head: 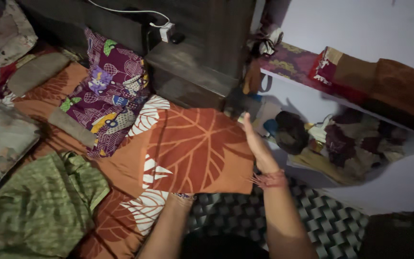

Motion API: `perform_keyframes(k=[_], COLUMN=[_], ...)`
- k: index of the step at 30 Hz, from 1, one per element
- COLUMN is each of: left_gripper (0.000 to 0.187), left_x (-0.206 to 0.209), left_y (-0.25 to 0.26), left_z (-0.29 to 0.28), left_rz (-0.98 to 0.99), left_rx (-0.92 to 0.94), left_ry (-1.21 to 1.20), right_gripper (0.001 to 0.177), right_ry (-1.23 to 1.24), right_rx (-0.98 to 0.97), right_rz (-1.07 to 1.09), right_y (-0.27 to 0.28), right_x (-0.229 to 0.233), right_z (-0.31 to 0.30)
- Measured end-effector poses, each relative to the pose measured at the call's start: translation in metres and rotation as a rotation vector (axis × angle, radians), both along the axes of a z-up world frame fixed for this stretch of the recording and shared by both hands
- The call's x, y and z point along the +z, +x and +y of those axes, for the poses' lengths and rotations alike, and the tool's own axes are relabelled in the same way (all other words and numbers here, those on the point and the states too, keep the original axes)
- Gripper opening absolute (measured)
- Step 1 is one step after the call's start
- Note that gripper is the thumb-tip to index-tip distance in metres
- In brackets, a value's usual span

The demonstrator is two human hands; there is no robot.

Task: The person folds two pieces of patterned fabric on a bed and places them on a nearby shelf. The first is an orange fabric with a leaf pattern, folded into a small rectangle and stacked. The second is a maroon and cream patchwork fabric, folded similarly and placed on top of the first.

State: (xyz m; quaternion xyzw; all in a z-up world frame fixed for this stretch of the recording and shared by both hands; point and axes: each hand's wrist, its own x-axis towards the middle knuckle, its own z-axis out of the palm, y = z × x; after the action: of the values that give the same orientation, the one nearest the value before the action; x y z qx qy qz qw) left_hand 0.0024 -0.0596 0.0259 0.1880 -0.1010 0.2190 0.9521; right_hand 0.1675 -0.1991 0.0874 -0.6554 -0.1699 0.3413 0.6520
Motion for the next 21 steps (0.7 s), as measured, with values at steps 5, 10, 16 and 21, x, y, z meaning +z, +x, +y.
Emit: perform_keyframes(k=[5,10,16,21], left_gripper=[0.067,0.068,0.069,0.070], left_x=[0.012,0.010,0.010,0.024], left_y=[0.010,0.020,0.033,0.041], left_z=[-0.009,-0.036,-0.068,-0.091], left_rz=[-0.006,0.009,0.003,-0.062], left_rx=[-0.006,-0.033,-0.070,-0.100], left_ry=[0.012,0.006,0.001,0.012], right_gripper=[0.071,0.052,0.043,0.039], right_ry=[0.451,0.697,0.872,0.884], right_rx=[0.079,-0.011,-0.093,-0.164], right_rz=[0.643,0.616,0.720,0.751], right_y=[-0.014,-0.034,-0.029,-0.006], right_x=[-0.015,-0.031,-0.050,-0.057], right_z=[-0.037,-0.060,-0.091,-0.122])
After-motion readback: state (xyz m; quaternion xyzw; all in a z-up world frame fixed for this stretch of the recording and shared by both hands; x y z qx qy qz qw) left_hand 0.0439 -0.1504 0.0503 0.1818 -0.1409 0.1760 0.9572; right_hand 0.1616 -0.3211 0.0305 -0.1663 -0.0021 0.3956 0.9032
